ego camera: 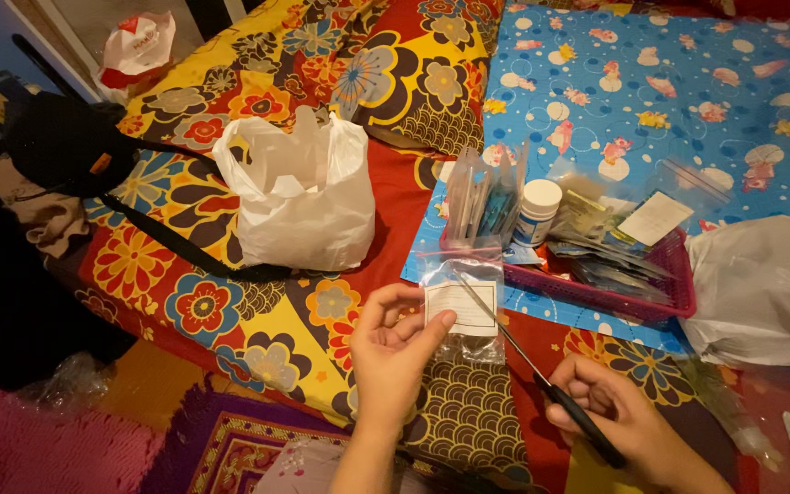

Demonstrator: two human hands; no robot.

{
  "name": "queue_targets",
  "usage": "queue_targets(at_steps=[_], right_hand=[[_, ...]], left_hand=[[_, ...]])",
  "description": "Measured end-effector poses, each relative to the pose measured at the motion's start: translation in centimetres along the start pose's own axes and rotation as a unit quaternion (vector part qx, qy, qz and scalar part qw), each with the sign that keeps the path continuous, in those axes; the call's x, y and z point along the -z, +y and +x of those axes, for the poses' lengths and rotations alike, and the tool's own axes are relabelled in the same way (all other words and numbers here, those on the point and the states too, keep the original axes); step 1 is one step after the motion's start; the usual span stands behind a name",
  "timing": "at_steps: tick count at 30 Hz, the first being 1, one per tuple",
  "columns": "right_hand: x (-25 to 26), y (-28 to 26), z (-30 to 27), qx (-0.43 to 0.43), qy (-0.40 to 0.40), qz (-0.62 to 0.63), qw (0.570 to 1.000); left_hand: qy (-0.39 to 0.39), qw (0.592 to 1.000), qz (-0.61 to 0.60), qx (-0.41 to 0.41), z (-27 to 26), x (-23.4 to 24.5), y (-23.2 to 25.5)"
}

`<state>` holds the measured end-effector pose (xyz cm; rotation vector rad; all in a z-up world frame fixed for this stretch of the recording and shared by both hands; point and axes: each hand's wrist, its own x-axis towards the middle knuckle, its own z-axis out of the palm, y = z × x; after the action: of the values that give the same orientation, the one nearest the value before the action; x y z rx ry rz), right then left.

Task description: The person organizes medications by placing blister packs and small items into plastic zip-bags, then cuts the top of one bag with scissors and places organized packs into a storage bin.

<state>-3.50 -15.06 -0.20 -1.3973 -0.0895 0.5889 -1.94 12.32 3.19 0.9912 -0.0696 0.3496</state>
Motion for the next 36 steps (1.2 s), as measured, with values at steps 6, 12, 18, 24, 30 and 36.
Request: queue_targets(at_steps=[6,12,18,24,30,36], right_hand=[[0.6,0.3,0.2,0.04,-0.025,-0.051,0.998],[0.3,0.2,0.2,-0.015,0.004,0.008,1.0],[0.7,0.8,0.2,0.038,-0.028,-0.027,0.999],[-0.4,-0.6,0.2,-0.011,0.012,-0.037,0.999],[-1.2,-0.5,0.3,-0.011,0.029,-0.045,0.998],[-0.9,-0.1,0.6,-0.005,0.032,-0.075,0.997]], left_hand=[[0.008,1.0,0.0,0.019,0.1,0.5,-0.8],[-0.031,0.996,0.005,0.089,-0.2,0.4,-0.6],[-0.026,0.994,0.029,0.099,-0.1,0.3,0.1],[-0.056,0.988,0.024,0.139,-0.2,0.4,0.3],[-0.097,0.987,0.021,0.123,-0.3,0.2,0.3],[-0.105,0.984,0.055,0.136,-0.5,0.7,0.2]])
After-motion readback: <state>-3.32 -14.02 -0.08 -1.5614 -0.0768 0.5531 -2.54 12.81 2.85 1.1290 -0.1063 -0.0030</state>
